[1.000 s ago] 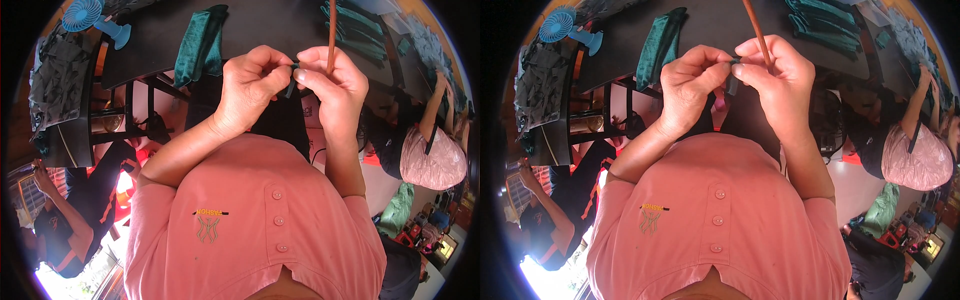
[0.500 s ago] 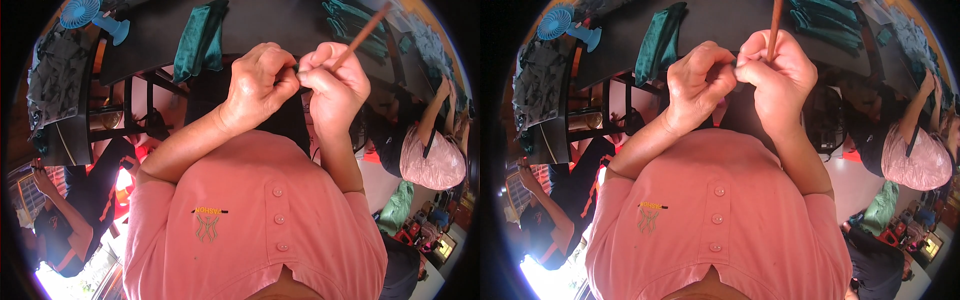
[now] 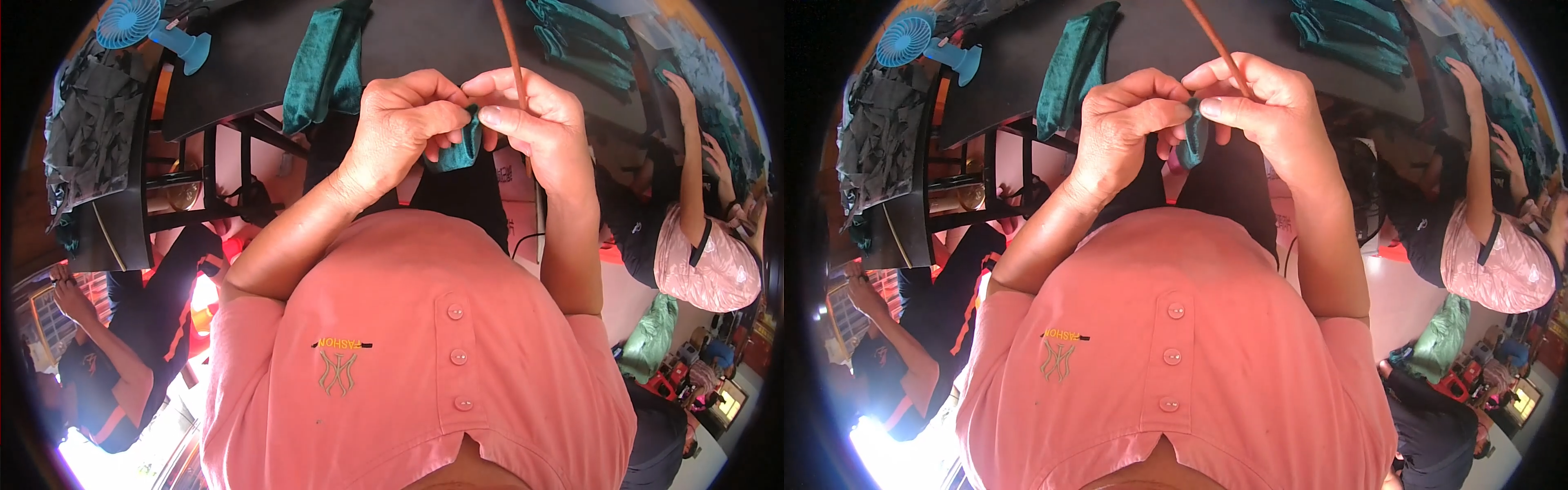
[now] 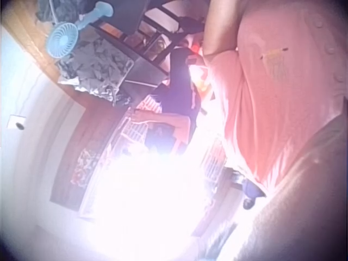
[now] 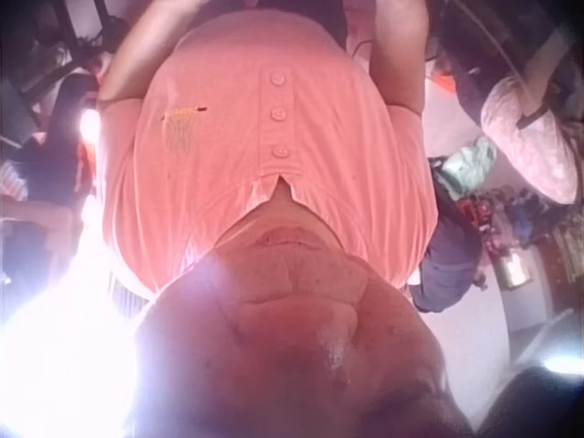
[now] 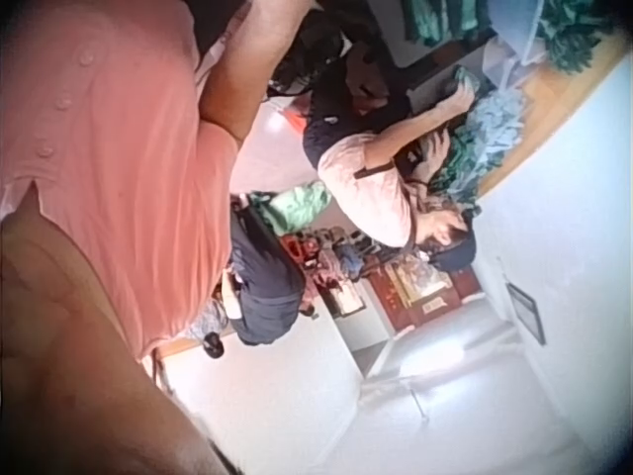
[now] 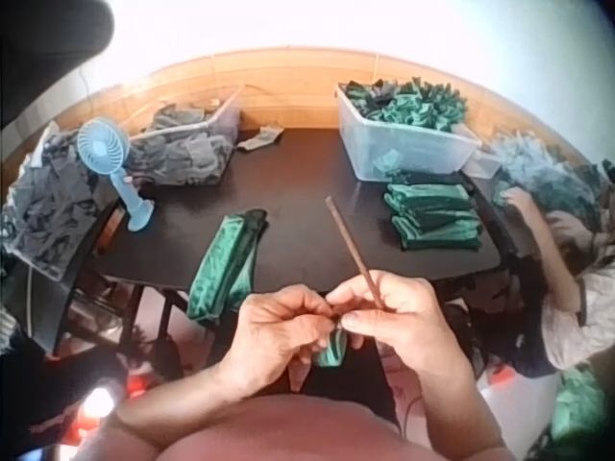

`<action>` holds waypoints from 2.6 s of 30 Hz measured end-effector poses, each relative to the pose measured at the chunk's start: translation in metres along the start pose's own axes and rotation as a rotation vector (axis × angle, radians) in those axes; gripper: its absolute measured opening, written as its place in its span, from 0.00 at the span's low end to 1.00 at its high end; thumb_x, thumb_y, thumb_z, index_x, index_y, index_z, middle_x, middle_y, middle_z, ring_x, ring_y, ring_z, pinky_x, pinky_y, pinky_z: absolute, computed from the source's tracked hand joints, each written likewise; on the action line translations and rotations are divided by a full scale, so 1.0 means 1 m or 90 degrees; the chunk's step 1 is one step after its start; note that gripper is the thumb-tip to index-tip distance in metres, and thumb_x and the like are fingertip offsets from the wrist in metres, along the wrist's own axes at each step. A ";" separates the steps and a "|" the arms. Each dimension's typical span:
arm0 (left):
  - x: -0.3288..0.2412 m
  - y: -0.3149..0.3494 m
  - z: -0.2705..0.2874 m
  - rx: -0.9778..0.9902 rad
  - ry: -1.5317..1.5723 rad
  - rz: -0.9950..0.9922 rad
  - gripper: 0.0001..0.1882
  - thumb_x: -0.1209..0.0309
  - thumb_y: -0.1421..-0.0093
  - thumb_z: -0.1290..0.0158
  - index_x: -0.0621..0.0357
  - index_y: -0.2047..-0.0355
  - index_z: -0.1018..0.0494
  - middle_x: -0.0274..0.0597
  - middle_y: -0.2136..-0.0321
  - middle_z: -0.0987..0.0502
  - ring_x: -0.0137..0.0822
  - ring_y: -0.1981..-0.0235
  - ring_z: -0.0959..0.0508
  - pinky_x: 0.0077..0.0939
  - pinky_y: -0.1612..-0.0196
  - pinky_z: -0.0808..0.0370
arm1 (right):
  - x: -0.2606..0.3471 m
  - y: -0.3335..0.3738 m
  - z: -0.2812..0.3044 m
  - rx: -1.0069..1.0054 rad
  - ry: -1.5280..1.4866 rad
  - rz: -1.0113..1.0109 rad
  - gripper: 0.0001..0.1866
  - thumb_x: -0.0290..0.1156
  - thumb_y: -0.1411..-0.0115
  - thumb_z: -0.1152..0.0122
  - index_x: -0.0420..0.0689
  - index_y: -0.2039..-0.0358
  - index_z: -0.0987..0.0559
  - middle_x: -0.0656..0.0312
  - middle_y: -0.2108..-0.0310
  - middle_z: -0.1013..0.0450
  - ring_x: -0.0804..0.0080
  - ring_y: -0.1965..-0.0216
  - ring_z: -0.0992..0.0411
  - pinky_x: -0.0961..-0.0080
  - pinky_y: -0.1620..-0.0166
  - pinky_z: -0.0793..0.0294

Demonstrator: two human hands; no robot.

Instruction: Folding small green fabric ribbons into decorative shapes using a thin wooden stick.

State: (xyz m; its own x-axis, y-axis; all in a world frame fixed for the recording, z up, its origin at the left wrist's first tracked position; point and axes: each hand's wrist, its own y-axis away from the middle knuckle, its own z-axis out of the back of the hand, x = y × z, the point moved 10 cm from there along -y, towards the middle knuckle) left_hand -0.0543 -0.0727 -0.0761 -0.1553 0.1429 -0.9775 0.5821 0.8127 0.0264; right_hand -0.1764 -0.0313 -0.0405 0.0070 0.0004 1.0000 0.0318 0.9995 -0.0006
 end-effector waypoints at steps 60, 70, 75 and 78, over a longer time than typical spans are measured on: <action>-0.016 0.012 -0.002 -0.037 0.070 -0.114 0.03 0.81 0.44 0.46 0.66 0.69 0.23 0.38 0.72 0.23 0.25 0.73 0.25 0.17 0.71 0.29 | 0.019 0.028 0.002 -0.159 0.164 0.242 0.04 0.24 0.43 0.38 0.36 0.70 0.23 0.69 0.78 0.31 0.86 0.75 0.37 0.88 0.71 0.40; -0.004 0.009 0.000 -0.072 0.010 -0.026 0.03 0.78 0.45 0.41 0.66 0.70 0.23 0.36 0.76 0.23 0.23 0.76 0.26 0.15 0.73 0.30 | 0.010 0.028 0.006 -0.156 0.111 0.219 0.02 0.20 0.44 0.38 0.36 0.70 0.23 0.68 0.75 0.30 0.85 0.72 0.36 0.86 0.69 0.37; -0.002 0.008 0.000 -0.081 -0.004 -0.026 0.03 0.77 0.45 0.41 0.66 0.71 0.23 0.37 0.76 0.23 0.23 0.78 0.27 0.15 0.74 0.30 | 0.002 0.026 0.006 -0.159 0.075 0.158 0.03 0.20 0.44 0.38 0.37 0.69 0.23 0.68 0.74 0.29 0.85 0.72 0.35 0.87 0.67 0.36; -0.003 0.007 -0.004 -0.060 0.029 -0.040 0.03 0.77 0.45 0.42 0.66 0.71 0.23 0.36 0.77 0.24 0.22 0.78 0.27 0.14 0.75 0.30 | -0.001 0.027 0.007 -0.168 0.038 0.143 0.03 0.21 0.44 0.38 0.37 0.69 0.23 0.68 0.73 0.28 0.85 0.71 0.35 0.88 0.66 0.35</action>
State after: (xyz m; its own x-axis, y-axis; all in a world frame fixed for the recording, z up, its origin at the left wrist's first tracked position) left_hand -0.0528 -0.0657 -0.0722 -0.2262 0.1143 -0.9673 0.4926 0.8702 -0.0124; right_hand -0.1829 -0.0041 -0.0419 0.1015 0.2097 0.9725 0.2801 0.9320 -0.2302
